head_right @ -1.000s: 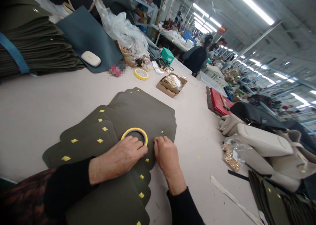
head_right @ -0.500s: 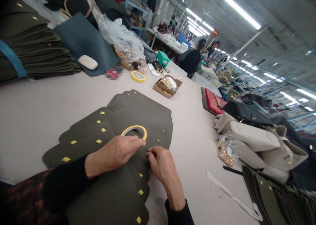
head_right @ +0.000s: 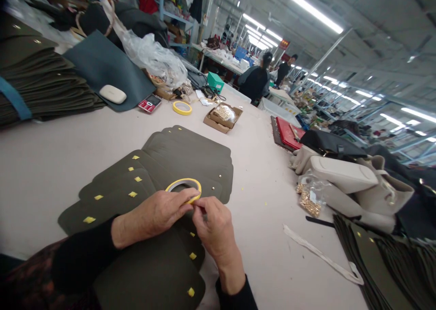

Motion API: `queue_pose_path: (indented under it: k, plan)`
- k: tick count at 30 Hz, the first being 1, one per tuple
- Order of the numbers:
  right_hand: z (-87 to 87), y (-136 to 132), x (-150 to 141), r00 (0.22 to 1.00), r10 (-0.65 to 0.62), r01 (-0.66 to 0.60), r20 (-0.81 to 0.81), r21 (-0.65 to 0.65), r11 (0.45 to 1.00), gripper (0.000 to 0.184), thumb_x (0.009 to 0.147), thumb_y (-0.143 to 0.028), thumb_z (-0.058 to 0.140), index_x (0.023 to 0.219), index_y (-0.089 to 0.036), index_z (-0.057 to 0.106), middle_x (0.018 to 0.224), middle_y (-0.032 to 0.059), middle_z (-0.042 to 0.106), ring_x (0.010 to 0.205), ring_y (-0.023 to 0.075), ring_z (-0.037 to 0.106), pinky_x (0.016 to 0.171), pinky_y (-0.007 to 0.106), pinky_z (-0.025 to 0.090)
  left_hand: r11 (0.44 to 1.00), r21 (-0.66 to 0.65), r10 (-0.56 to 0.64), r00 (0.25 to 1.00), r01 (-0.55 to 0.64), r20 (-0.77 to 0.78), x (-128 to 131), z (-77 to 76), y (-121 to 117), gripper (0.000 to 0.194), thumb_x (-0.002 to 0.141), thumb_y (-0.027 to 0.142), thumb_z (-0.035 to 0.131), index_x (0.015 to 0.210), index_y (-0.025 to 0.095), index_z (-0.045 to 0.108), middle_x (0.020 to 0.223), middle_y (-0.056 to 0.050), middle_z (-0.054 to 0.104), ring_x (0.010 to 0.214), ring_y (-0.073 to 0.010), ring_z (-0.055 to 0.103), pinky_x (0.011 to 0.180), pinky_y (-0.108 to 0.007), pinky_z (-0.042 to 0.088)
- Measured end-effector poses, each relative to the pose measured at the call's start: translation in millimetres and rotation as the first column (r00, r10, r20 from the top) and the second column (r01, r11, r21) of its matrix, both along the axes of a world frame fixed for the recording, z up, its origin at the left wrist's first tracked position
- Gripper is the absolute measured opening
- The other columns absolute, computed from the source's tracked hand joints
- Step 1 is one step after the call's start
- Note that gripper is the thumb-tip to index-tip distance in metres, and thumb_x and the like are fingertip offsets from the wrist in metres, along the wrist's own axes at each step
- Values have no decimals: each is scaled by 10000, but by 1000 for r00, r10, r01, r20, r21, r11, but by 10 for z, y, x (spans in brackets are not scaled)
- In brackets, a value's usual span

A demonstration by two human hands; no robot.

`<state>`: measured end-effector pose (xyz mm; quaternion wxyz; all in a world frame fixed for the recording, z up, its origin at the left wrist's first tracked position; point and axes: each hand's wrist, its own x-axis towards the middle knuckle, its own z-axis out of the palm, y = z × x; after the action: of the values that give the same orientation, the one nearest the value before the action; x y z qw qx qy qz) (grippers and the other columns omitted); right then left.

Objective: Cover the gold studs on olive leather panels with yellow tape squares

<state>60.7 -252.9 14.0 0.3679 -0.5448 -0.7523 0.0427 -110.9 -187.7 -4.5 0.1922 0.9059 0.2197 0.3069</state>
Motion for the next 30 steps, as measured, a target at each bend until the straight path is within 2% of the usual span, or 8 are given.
queue_pose_path:
  k: [5,8,11,15,21,25,27,30]
  plan:
    - [-54,-39,-36,992,-63,48,110,140,989,163,840,-86,486,792,-172,616,662,18,623,596,128,572,584,245,459,1000,-23,-18,992,15,-126,-5,75,-3,135,949,133,402,983,180,524,869,-13,631,792,-158,636,697,-269,508]
    - [-53,-62,-67,990,-130,122,50,133,984,154,826,-109,504,806,-161,648,663,23,636,593,133,587,591,254,471,1000,-1,16,988,-16,-153,8,144,4,147,935,115,410,929,175,544,839,-12,615,781,-152,612,702,-262,488]
    - [15,-67,-95,938,-253,241,-237,-78,967,117,806,-185,554,787,-170,669,657,14,664,554,129,597,556,247,487,994,104,32,994,-21,-106,45,193,4,166,940,128,394,896,165,550,807,-19,599,732,-153,585,665,-266,469]
    - [144,-29,-121,723,-395,165,-567,-413,895,150,766,-295,604,699,-169,650,506,-29,610,435,115,558,454,224,468,972,229,54,998,-47,-26,116,163,12,194,955,162,375,866,164,547,775,-22,586,696,-161,566,621,-273,447]
    - [129,103,-130,672,-448,173,-590,-463,869,139,709,-292,653,691,-156,670,541,-20,631,477,111,574,484,219,493,952,268,126,988,-146,92,170,71,18,201,947,137,375,829,162,537,706,-9,568,646,-141,561,578,-254,424]
    - [-36,246,88,526,-529,177,-665,-523,834,183,667,-326,697,659,-149,651,496,-38,581,436,107,551,451,237,526,957,249,107,980,-147,167,135,171,-19,184,948,125,382,825,169,511,707,7,559,642,-119,548,596,-234,431]
    - [-121,309,254,496,-568,176,-657,-565,806,221,635,-346,734,661,-140,659,504,-33,576,449,106,550,447,239,537,963,225,124,987,-145,107,116,195,-2,165,956,138,387,855,172,513,736,3,568,672,-126,557,621,-240,444]
    - [-208,382,457,558,-569,121,-604,-619,776,303,621,-391,769,746,-124,698,557,-1,618,484,119,577,461,252,548,959,237,184,977,-153,-111,116,137,82,148,949,134,398,874,173,520,797,-26,592,734,-162,566,653,-276,455]
